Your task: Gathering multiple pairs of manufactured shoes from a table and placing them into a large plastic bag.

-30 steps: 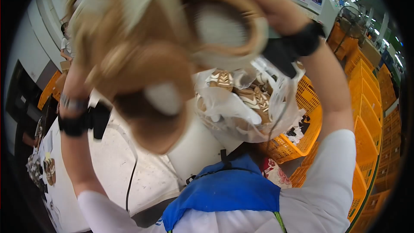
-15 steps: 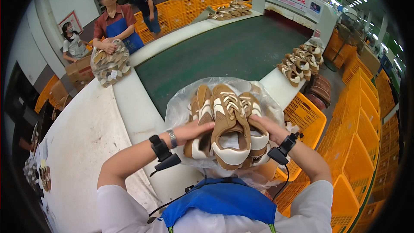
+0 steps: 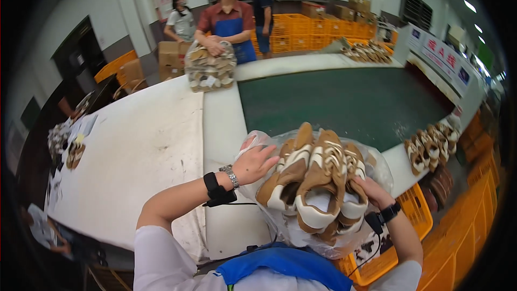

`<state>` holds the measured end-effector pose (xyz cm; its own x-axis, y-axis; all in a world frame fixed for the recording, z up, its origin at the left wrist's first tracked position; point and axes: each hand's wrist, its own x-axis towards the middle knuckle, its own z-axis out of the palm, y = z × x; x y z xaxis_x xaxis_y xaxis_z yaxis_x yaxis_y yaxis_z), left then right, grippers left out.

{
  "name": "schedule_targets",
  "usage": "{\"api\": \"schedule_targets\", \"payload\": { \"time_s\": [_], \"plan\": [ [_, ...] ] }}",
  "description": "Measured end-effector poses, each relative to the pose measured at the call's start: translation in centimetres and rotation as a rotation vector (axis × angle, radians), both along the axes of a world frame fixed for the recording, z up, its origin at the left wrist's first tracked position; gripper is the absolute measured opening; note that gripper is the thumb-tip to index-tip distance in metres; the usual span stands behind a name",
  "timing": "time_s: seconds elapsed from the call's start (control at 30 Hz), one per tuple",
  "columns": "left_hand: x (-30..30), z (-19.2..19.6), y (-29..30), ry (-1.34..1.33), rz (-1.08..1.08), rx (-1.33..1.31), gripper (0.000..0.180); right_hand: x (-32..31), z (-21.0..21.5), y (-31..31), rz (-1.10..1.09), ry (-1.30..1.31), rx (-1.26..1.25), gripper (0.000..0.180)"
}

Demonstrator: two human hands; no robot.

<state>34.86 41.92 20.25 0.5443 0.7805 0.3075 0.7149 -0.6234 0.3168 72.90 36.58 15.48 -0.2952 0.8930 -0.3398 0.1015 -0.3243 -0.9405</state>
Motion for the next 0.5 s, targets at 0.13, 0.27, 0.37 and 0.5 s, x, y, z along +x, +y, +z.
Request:
{"api": "schedule_targets", "payload": {
  "time_s": [0.13,0.27,0.37,0.5],
  "plan": [
    [-0.6,0.1,0.9,-0.156,0.048,0.173,0.045,-0.5,0.7,0.0,0.007,-0.045,0.055,0.05],
    [0.5,4.1,3.5,-0.813,0.013,-0.125,0.051,-2.2,2.3,-0.9,-0.009,-0.039,0.098,0.049],
    [0.5,6.1,4.6,-1.208,-0.057,-0.413,0.055,-2.5,2.2,-1.2,-0.006,-0.118,0.176,0.049],
    [1.1,5.4,3.3,-0.645,-0.082,-0.003,0.06,-3.0,2.6,-1.5,0.0,-0.046,0.186,0.052]
  ]
}}
